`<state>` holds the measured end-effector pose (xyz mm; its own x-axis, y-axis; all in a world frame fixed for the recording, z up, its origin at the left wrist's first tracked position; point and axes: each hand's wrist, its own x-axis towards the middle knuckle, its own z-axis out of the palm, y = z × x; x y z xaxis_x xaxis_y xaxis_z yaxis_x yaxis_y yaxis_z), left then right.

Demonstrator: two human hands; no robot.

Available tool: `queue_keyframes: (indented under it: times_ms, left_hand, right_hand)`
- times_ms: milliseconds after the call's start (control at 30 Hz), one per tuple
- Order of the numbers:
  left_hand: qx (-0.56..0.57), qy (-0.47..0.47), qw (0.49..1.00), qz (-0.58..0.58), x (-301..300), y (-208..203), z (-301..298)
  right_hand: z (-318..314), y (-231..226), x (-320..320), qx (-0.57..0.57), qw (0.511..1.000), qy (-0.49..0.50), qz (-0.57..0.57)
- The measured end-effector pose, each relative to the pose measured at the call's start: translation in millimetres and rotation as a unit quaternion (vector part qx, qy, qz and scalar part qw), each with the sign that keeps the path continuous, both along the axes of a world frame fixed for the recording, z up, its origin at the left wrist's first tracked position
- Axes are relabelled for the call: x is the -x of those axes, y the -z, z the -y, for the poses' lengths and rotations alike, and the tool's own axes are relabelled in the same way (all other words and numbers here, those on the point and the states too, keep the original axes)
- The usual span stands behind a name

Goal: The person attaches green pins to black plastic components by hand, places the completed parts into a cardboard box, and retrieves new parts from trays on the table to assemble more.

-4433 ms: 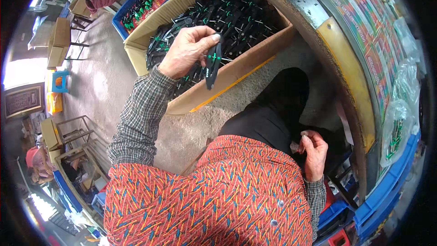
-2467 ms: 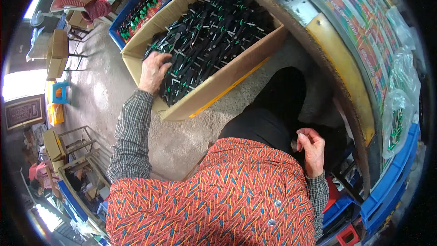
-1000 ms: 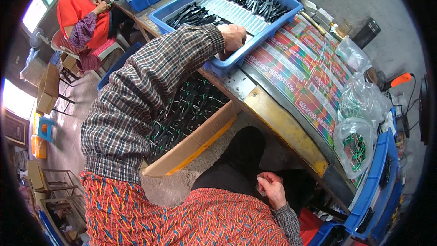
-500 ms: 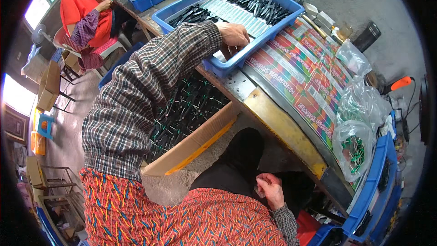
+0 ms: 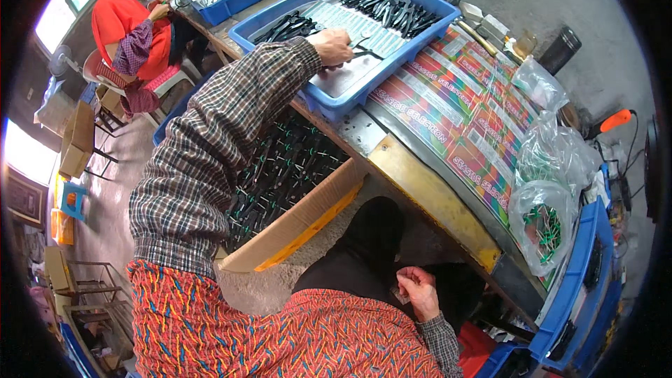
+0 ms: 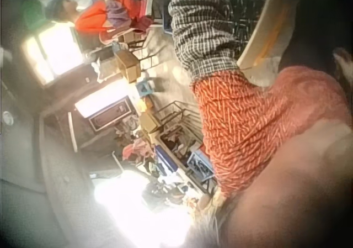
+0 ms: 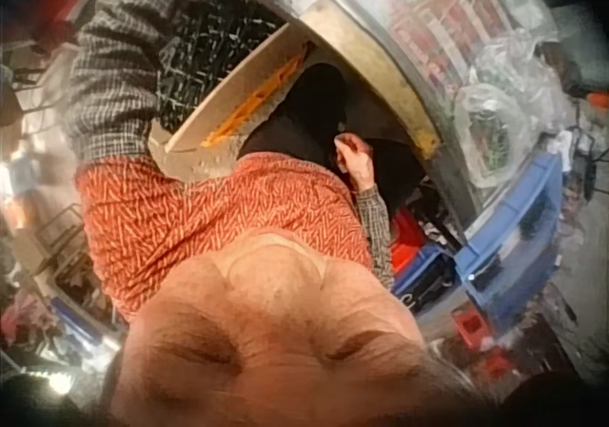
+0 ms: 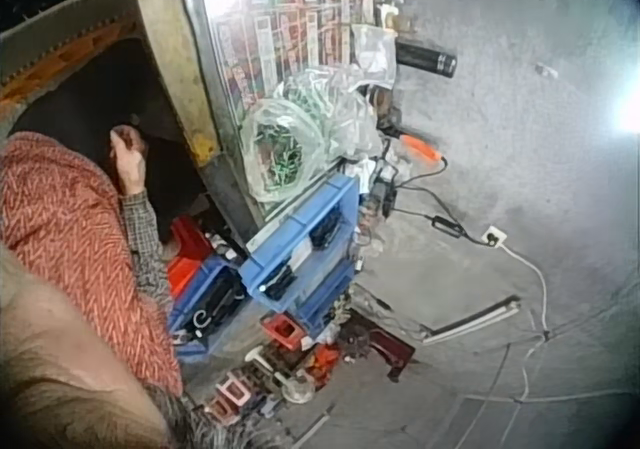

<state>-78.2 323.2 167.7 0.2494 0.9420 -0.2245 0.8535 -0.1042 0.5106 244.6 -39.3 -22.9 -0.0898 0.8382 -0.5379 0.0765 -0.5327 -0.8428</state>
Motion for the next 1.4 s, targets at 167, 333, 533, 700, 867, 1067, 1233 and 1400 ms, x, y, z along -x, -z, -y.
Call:
queue_keyframes:
  times_ms: [167, 333, 533, 700, 867, 1067, 1233, 1400]
  left_hand:
    - [-0.147, -0.025, 0.979, -0.141, 19.5, 21.3, -13.2]
    - [-0.259, -0.013, 0.950, -0.172, 21.3, 17.4, -12.1]
    - [-0.320, -0.072, 0.945, -0.004, 22.3, 0.4, 11.4]
    - [-0.328, -0.083, 0.937, 0.084, 11.1, 1.7, 17.8]
    - [-0.388, -0.005, 0.913, 0.124, 2.8, -13.3, 46.8]
    - [-0.209, -0.011, 0.916, 0.341, -49.6, -15.9, 115.6]
    - [-0.084, -0.019, 0.902, 0.423, -80.6, -0.1, 162.4]
    - [-0.015, 0.041, 0.882, 0.469, -113.7, 16.7, 197.0]
  right_hand:
    - [-1.2, -6.8, -2.8, -0.008, 1.000, -0.004, 0.020]
    - [3.3, -12.4, -10.5, -0.040, 0.998, 0.006, 0.049]
    - [11.9, -35.9, -19.4, -0.063, 0.996, 0.019, 0.062]
    - [13.9, -74.6, -38.3, -0.126, 0.975, 0.024, 0.183]
    - [9.6, -119.0, -59.2, -0.220, 0.940, 0.035, 0.258]
    - [23.2, -157.7, -81.1, -0.249, 0.909, 0.083, 0.324]
    - [47.1, -179.6, -99.2, -0.299, 0.880, 0.116, 0.350]
    - [48.9, -185.6, -120.1, -0.321, 0.842, 0.148, 0.408]
